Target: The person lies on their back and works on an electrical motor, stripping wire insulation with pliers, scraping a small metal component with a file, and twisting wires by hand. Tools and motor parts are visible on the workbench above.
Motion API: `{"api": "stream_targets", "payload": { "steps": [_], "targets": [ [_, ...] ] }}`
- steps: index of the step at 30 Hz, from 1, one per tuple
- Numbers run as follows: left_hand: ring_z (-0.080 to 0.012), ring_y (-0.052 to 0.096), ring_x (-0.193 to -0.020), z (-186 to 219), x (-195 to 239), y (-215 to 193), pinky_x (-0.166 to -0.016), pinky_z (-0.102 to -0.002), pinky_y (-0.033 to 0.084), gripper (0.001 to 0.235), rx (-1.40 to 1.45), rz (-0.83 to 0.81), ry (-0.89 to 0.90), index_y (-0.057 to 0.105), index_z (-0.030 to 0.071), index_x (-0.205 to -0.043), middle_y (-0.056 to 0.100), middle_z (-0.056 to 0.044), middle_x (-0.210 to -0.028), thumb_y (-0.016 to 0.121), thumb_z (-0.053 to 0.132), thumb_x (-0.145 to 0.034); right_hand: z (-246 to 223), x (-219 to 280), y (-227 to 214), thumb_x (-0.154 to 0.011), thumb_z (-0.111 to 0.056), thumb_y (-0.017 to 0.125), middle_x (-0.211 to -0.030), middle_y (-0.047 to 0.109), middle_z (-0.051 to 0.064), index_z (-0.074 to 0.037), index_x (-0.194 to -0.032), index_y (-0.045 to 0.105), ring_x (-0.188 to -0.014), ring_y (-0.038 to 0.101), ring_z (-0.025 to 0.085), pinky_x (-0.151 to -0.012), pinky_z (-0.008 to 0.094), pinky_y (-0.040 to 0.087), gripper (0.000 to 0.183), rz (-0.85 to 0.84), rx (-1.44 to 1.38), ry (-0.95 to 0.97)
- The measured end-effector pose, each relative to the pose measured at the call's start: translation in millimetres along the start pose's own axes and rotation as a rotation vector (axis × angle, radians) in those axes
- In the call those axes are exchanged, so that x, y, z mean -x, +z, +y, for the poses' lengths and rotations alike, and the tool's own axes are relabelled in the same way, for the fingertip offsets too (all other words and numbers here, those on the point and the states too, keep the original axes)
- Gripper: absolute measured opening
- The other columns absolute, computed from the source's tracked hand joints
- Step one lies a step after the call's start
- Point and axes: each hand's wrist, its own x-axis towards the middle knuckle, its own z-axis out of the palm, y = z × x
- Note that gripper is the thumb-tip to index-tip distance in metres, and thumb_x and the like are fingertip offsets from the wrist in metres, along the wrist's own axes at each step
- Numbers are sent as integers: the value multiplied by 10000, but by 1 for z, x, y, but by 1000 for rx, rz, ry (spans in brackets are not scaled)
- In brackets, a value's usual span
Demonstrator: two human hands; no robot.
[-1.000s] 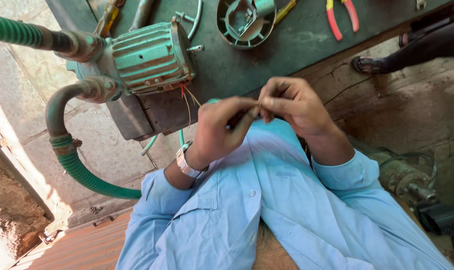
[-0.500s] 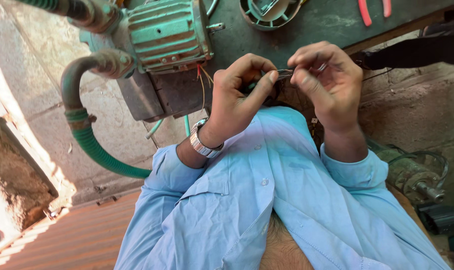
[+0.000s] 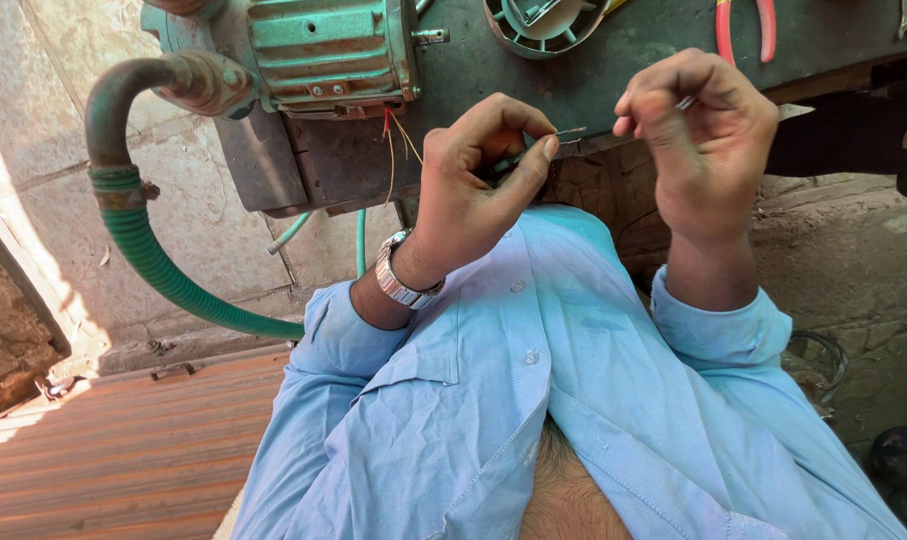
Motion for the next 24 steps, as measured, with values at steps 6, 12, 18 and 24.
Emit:
{"api": "stream_targets", "payload": {
  "steps": [6,12,18,24],
  "targets": [
    [3,467,-663,2,-1,11,-589,-217,360,66,-25,-8,33,643,8,-1053,579,26,-719,701,5,-1021,0,0,5,-1106,-149,719,-1129,675,130,46,-1103,629,-957,660,108,-844,214,550,215,-218,34,-86],
    [-52,692,-779,15,-3,16,-708,-229,551,75,-159,-22,53,682,6,-1080,716,-20,-872,721,8,-1016,15,14,4,-1082,-17,705,-1112,653,139,58,-1035,642,-933,631,112,-832,215,528,109,-143,3,-35],
    [-154,665,-968,18,-7,18,-828,-279,541,106,-150,-44,155,713,-52,-1030,674,-132,-1102,743,-43,-928,23,19,3,-1050,-23,683,-1195,577,111,29,-1021,643,-981,610,102,-887,238,537,72,-100,-266,93],
    [-70,655,-829,6,-1,11,-721,-214,535,78,116,-91,-74,722,-52,-1066,716,-78,-1016,699,-41,-993,25,24,2,-1046,-54,658,-1261,524,98,17,-991,653,-1033,554,93,-844,235,515,90,-87,-177,70]
  ]
}}
